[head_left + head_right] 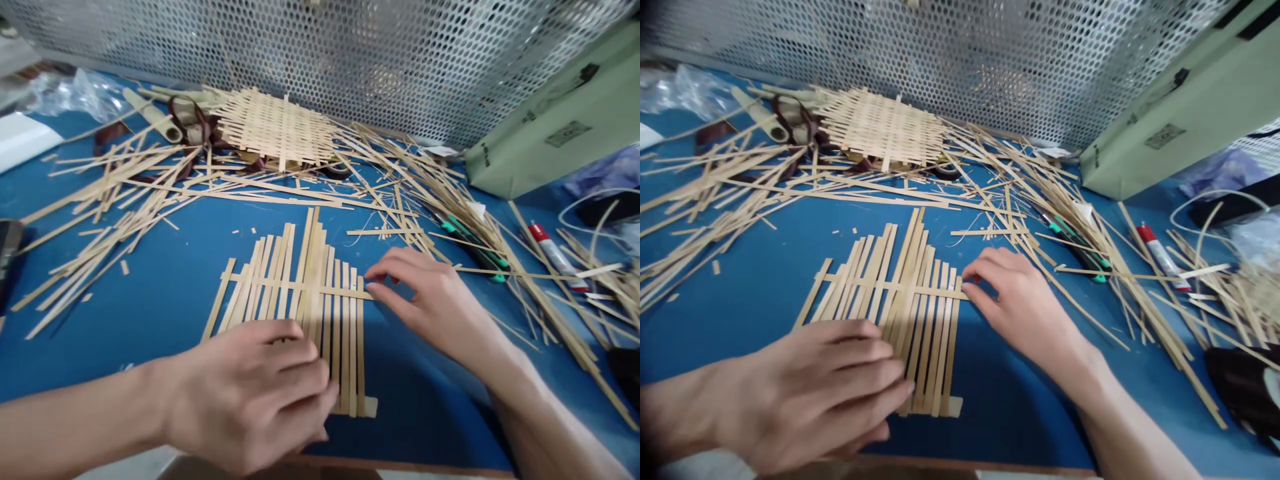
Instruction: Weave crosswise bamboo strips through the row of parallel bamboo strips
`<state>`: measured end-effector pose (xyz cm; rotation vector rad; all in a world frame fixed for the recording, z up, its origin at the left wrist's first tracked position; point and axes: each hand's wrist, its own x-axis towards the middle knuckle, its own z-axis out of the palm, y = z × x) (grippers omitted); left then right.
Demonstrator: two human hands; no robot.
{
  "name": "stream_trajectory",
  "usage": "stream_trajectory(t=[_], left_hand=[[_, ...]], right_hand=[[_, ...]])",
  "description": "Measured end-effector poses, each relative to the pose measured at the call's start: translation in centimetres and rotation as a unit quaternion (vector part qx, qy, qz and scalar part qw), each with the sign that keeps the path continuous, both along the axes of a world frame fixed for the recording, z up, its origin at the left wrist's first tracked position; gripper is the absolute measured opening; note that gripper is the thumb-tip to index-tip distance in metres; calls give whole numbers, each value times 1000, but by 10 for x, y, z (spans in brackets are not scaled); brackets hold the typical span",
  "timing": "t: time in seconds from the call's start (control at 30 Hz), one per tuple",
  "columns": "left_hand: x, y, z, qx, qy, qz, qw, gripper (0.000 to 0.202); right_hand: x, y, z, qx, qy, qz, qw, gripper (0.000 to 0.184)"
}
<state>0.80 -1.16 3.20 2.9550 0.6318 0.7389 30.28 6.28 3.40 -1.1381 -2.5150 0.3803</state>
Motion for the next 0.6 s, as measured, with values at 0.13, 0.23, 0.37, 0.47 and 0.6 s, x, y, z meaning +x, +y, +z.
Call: stream_trajectory(t=[0.13,0.23,0.37,0.47,0.6], left_hand=[[-2,4,-13,-8,-20,73,997,24],[-3,8,-19,-22,-10,126,992,21],[-4,10,-21,-36,18,108,993,32],[-4,10,-23,-28,37,92,995,42],[-5,8,-29,-35,67,114,991,72]], right_hand=[[-5,-6,-6,13,5,-16,1000,11],[-9,-8,-11,16,9,-23,1000,14],[-12,-3,-17,1,35,-35,999,16],[-16,2,-20,-17,44,-26,999,17],[-24,5,-21,-25,53,-22,998,18]])
